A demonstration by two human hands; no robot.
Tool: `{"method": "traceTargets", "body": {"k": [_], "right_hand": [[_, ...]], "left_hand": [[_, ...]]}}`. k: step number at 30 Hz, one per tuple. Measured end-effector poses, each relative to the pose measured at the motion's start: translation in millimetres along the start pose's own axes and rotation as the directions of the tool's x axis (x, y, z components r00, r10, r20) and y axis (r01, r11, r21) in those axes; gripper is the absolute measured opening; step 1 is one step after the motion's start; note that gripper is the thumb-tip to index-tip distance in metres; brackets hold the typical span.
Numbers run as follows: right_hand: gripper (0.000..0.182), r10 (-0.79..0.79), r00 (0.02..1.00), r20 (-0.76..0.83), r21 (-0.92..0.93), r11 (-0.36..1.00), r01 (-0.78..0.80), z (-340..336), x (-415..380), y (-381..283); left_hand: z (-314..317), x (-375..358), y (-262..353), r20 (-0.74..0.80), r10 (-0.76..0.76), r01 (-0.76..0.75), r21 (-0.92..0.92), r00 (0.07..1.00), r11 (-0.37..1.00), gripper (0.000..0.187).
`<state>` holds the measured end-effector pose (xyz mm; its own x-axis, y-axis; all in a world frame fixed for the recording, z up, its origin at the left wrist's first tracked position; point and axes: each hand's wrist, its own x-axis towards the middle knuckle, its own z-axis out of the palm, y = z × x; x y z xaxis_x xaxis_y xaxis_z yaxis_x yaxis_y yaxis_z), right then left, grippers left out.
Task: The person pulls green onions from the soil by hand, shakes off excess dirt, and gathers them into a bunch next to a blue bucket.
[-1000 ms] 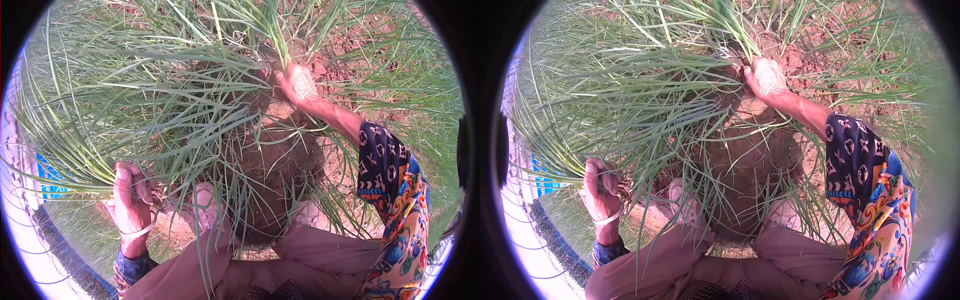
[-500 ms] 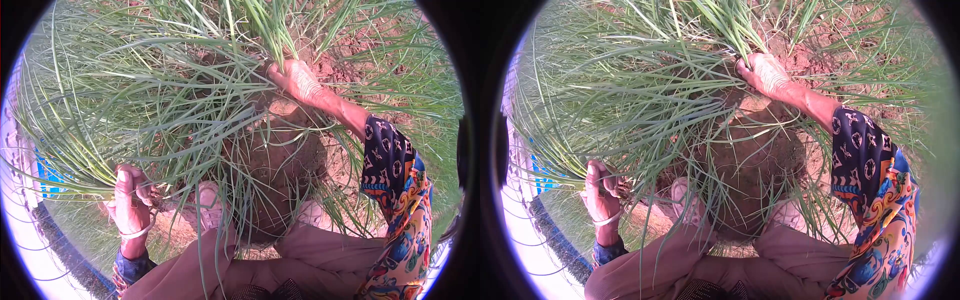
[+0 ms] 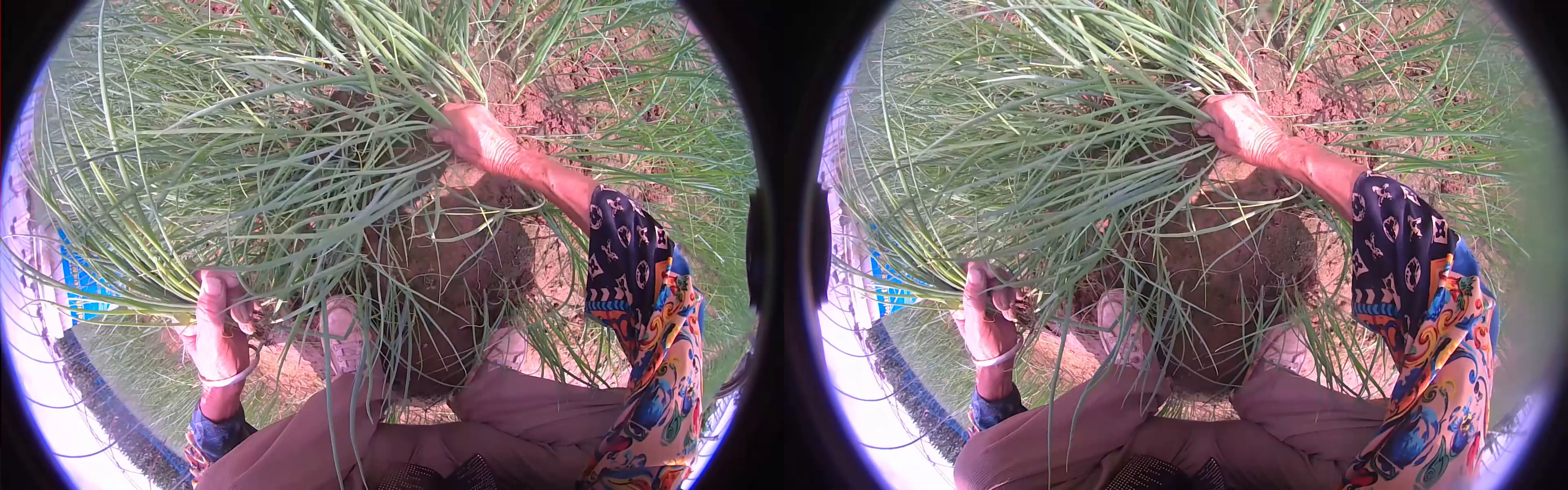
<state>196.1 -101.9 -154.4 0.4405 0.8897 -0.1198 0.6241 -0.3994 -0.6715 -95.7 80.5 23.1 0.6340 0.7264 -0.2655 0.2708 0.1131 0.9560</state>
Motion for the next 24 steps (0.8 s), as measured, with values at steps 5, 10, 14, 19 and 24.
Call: {"method": "traceTargets", "body": {"k": [5,10,14,19,24], "right_hand": [[0.024,0.182,0.952,-0.247,0.262,0.958,-0.115,-1,-7,-1],[0.027,0.297,0.922,-0.249,0.239,0.941,-0.238,8,4,1],[0.029,0.446,0.823,-0.352,0.332,0.882,-0.336,8,9,-6],[0.028,0.426,0.842,-0.331,0.261,0.899,-0.352,12,8,-6],[0.024,0.435,0.823,-0.365,0.198,0.900,-0.388,11,14,-15]], "left_hand": [[-10,4,-11,0.074,-0.002,0.005,-0.036,0.997,0.999,0.020],[-3,3,-9,-0.033,-0.078,0.077,-0.025,0.996,0.997,0.019],[4,-2,4,-0.018,-0.034,0.036,0.069,0.999,0.997,0.023],[-2,-3,4,-0.090,-0.047,0.050,0.038,0.995,0.998,0.022],[-5,-1,6,-0.004,-0.040,0.040,0.061,0.999,0.997,0.022]]}}
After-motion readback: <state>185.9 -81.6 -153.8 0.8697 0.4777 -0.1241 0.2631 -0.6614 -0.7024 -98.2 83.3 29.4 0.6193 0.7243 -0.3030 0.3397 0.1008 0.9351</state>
